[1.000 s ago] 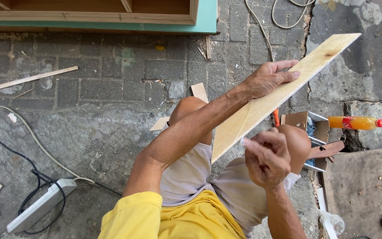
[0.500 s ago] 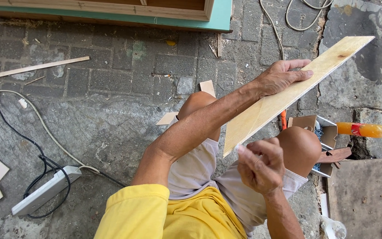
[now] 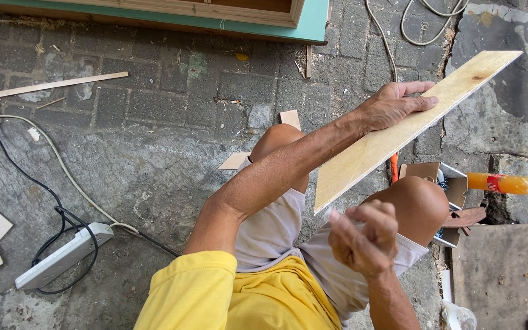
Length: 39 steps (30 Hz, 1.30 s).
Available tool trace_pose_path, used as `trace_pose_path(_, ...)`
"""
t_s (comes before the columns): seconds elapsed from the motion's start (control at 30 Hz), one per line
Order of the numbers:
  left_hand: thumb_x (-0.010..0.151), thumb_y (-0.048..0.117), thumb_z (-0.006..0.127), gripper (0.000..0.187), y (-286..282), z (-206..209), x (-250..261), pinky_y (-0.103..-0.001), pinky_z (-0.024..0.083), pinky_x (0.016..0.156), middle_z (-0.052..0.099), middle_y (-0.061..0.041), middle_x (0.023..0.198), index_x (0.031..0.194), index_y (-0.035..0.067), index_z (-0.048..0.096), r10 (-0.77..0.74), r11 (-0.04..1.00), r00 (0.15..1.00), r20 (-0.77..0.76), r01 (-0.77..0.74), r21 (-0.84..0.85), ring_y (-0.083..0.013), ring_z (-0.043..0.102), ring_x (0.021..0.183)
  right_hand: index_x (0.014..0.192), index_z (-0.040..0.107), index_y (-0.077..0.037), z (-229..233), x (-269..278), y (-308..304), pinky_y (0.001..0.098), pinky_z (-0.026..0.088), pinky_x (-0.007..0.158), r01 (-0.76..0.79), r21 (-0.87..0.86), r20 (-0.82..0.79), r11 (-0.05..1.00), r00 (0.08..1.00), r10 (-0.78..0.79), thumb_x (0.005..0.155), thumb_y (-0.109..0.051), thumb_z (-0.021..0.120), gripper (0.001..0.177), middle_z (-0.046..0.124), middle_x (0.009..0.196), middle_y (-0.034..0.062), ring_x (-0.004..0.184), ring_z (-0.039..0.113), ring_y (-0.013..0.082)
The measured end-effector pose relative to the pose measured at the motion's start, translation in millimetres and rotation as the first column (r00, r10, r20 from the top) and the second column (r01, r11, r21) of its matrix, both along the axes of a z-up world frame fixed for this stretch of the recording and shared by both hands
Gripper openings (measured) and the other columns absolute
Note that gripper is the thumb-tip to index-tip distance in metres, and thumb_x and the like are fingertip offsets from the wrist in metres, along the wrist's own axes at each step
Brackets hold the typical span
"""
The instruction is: The person is performing final fitting of wooden trim and sanding the surfaces of a wooden cabinet.
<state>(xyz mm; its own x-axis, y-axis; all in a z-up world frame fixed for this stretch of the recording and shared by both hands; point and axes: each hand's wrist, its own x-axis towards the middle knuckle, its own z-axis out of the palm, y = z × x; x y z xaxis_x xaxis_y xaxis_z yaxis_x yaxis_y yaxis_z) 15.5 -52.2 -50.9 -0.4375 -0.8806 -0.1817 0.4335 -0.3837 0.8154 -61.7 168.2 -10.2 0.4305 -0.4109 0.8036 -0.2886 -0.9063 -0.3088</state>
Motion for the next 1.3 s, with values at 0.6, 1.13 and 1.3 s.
trace_pose_path(0.6,0.085,0.011,0.083,0.065,4.9,-4.0,2.8,-0.036,0.066,0.058,0.074,-0.026,0.090,0.144,0.002,0.055,0.083,0.988,0.975,-0.206,-0.052,0.147,-0.0295,0.076,0.062,0.099,0.086,-0.004,10.4,-4.9,-27.6,0.0391,0.045,0.051,0.163,-0.232,-0.003,0.959,0.986,-0.169,0.088,0.000,0.068,0.021,0.062,0.099,0.0215,0.060,0.050,0.0232)
trace_pose_path(1.13,0.086,0.012,0.083,0.063,9.5,-4.8,-1.6,-0.033,0.066,0.058,0.075,-0.023,0.091,0.142,0.002,0.057,0.107,0.987,0.975,-0.197,-0.081,0.136,-0.0276,0.076,0.064,0.108,0.086,-0.009,41.2,-11.3,-31.7,0.0406,0.048,0.062,0.243,-0.286,-0.076,0.927,0.959,-0.274,0.088,0.002,0.070,0.028,0.064,0.106,0.0224,0.072,0.053,0.0264)
trace_pose_path(1.3,0.084,0.012,0.083,0.065,9.8,-8.2,-3.2,-0.035,0.066,0.058,0.075,-0.025,0.094,0.142,0.003,0.057,0.108,0.984,0.979,-0.170,-0.081,0.157,-0.0292,0.076,0.065,0.113,0.084,-0.011,47.4,-16.6,-31.1,0.0405,0.048,0.061,0.152,-0.327,-0.161,0.933,0.964,-0.213,0.090,-0.002,0.068,0.030,0.060,0.111,0.0229,0.074,0.050,0.0276)
